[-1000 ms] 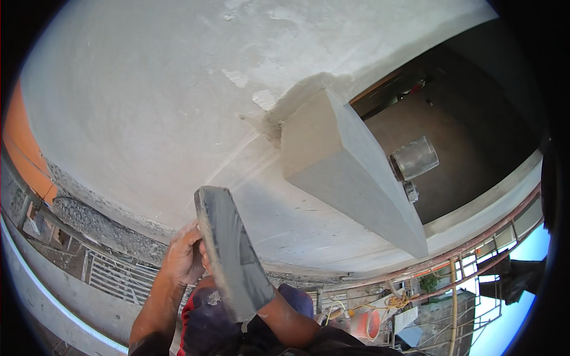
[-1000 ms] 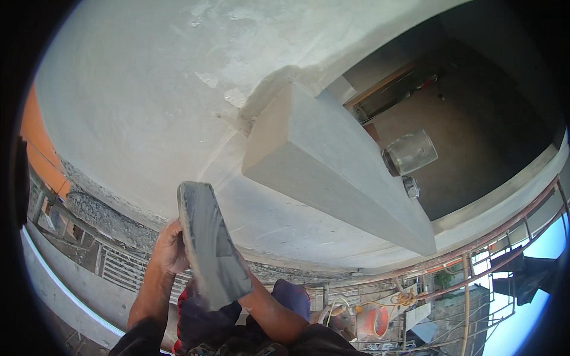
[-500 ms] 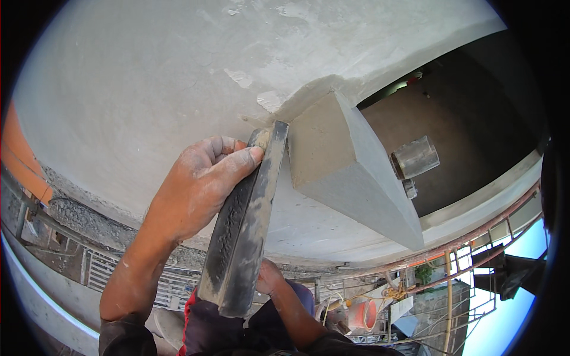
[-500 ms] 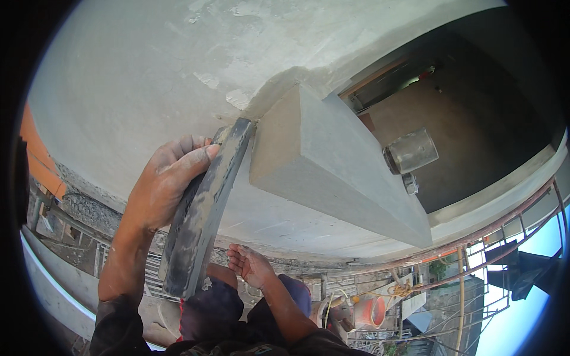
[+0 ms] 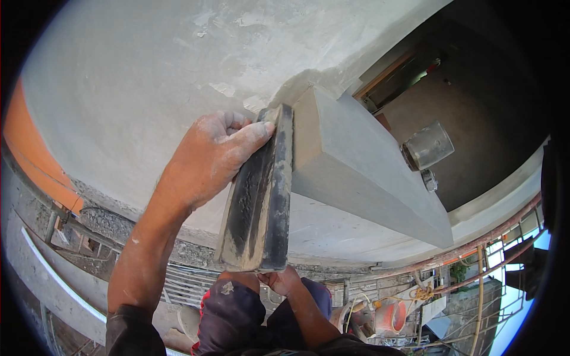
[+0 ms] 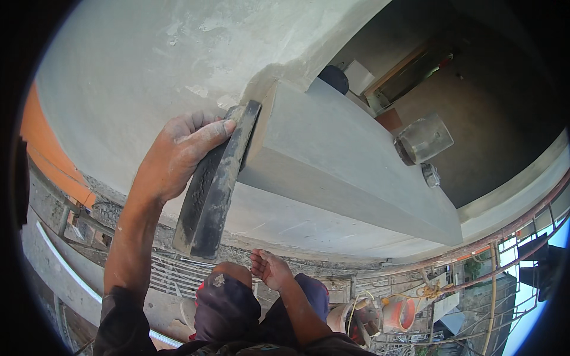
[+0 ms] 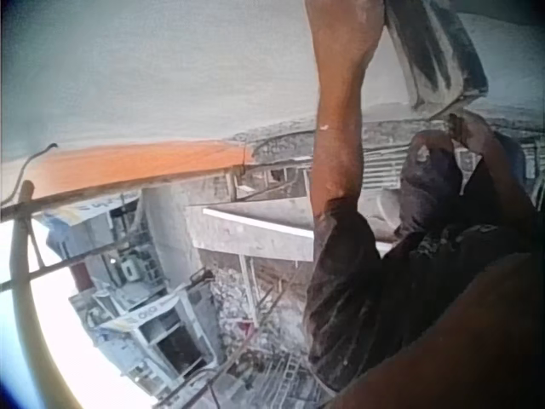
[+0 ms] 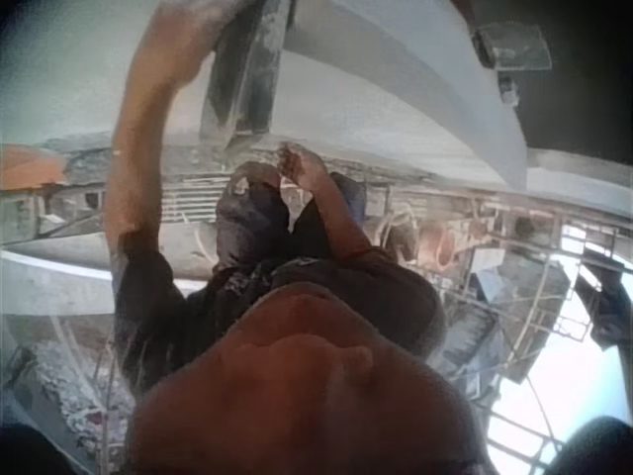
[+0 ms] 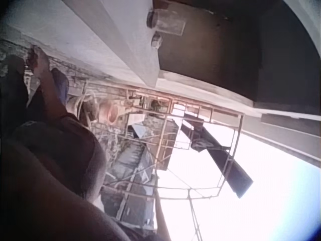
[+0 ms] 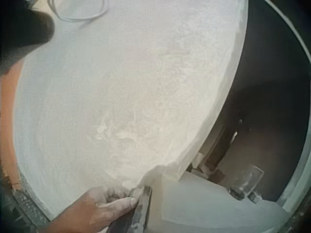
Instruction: The person smooths and shapes a concrete wall ledge using a float and a trowel, applies mortar along the joint, and brushes down the wall and ledge using a wet paintbrush.
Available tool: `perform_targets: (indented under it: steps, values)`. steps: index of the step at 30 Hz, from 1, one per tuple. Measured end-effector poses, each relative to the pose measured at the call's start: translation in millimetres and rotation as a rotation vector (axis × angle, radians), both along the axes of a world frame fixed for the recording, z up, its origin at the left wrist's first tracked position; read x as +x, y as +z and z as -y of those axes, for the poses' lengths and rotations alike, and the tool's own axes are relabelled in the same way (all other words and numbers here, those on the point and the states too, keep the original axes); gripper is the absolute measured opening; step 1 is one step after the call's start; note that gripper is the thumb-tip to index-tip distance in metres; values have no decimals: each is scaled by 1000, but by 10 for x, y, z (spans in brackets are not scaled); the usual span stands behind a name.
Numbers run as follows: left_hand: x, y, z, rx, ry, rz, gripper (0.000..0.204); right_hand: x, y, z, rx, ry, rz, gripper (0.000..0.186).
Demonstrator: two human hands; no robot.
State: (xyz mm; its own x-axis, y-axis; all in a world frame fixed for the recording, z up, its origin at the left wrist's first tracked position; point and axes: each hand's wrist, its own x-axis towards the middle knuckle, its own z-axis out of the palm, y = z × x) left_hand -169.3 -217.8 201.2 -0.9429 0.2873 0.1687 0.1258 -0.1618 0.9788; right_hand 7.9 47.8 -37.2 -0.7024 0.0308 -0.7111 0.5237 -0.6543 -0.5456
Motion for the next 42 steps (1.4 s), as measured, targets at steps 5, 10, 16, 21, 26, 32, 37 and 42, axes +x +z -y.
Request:
perform_targets:
  steps: [5,10,16,21,26,32,37,42]
  values:
    - [153,489,104,273,-122,-120,36,15,-210,-109,131,85,-71,24]
    - [457,474,367,515,227,-4,28,-38,-165,-51,-12,55,8,21]
    - [94,-128,231,146,-144,177,35,23,-135,-166,55,36,30,22]
    - [-50,-122,11,190,-135,134,37,91,-182,-135,81,15,73,20]
    - [-13,224,-49,79,-66,-101,35,199,-252,-302,53,-10,92,20]
    - [394,277,543,481,257,-267,42,115,-295,-256,96,27,103,20]
    - [460,-789,86,762,306,155,43,71,96,-643,493,-4,-2,21]
    - [493,-1209,-608,1232,-39,138,44,-490,1032,-427,1514,256,-309,23]
